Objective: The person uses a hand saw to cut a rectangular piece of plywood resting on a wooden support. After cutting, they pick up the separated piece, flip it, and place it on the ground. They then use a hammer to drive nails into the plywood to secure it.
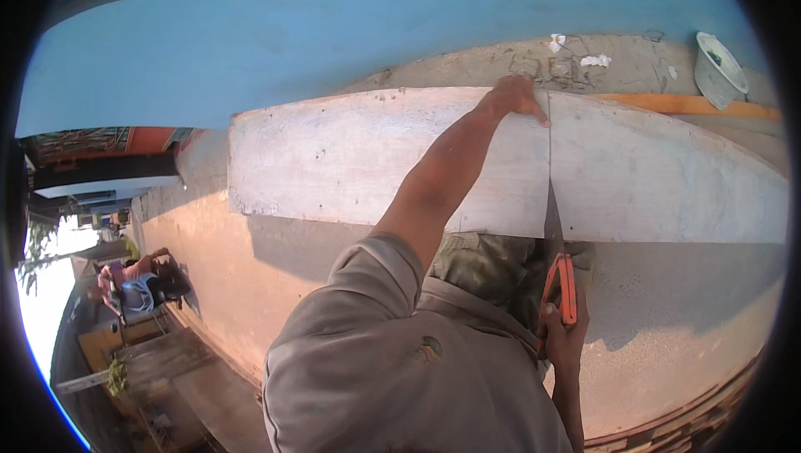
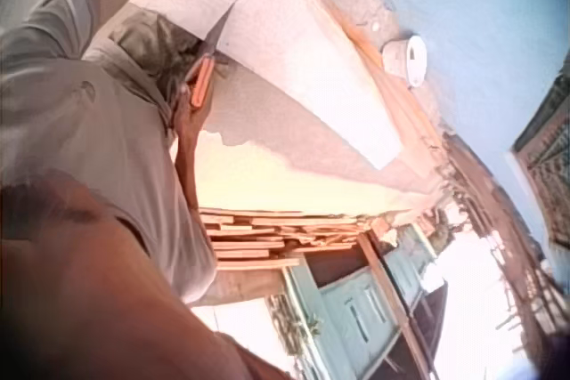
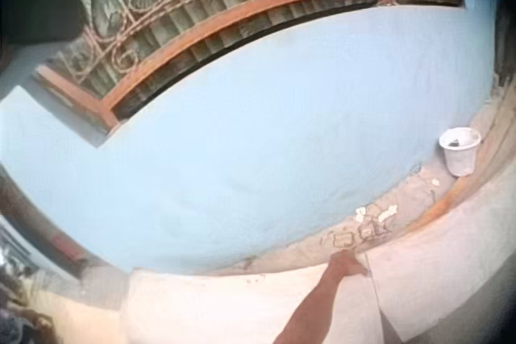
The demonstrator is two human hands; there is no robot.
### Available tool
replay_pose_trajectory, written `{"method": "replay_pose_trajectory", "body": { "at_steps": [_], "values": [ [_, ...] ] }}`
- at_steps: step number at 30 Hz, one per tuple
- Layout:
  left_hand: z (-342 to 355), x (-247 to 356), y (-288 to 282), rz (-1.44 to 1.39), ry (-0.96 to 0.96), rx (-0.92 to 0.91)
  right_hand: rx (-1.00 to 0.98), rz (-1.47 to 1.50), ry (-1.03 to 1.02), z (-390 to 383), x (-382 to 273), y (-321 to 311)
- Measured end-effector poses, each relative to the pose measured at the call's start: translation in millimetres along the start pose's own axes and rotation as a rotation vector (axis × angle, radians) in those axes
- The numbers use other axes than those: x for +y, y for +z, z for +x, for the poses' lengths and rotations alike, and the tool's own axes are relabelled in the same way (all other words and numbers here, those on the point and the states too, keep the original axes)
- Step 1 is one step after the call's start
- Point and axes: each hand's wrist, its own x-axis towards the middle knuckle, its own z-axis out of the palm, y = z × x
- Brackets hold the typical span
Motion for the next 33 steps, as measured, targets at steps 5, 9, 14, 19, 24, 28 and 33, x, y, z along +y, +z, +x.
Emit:
{"method": "replay_pose_trajectory", "body": {
  "at_steps": [5,9,14,19,24,28,33],
  "values": [
    [12,-30,47,-0.048,-0.042,0.060,-0.115,0.009,0.185,4,-12,-5],
    [20,-20,46,-0.078,-0.068,0.021,-0.100,0.034,0.167,11,-5,-28],
    [-8,-14,60,-0.079,-0.043,0.268,-0.152,-0.007,0.081,29,-63,-20],
    [-59,-53,74,-0.276,-0.108,0.314,-0.135,-0.030,-0.005,41,-69,-7],
    [-110,-68,83,-0.420,-0.137,0.374,-0.187,0.051,-0.057,43,-79,3],
    [-186,-72,84,-0.409,-0.276,0.468,-0.221,0.191,-0.103,44,-75,7],
    [-231,-110,33,-0.214,-0.304,0.817,-0.249,0.146,-0.108,43,-87,3]
  ]
}}
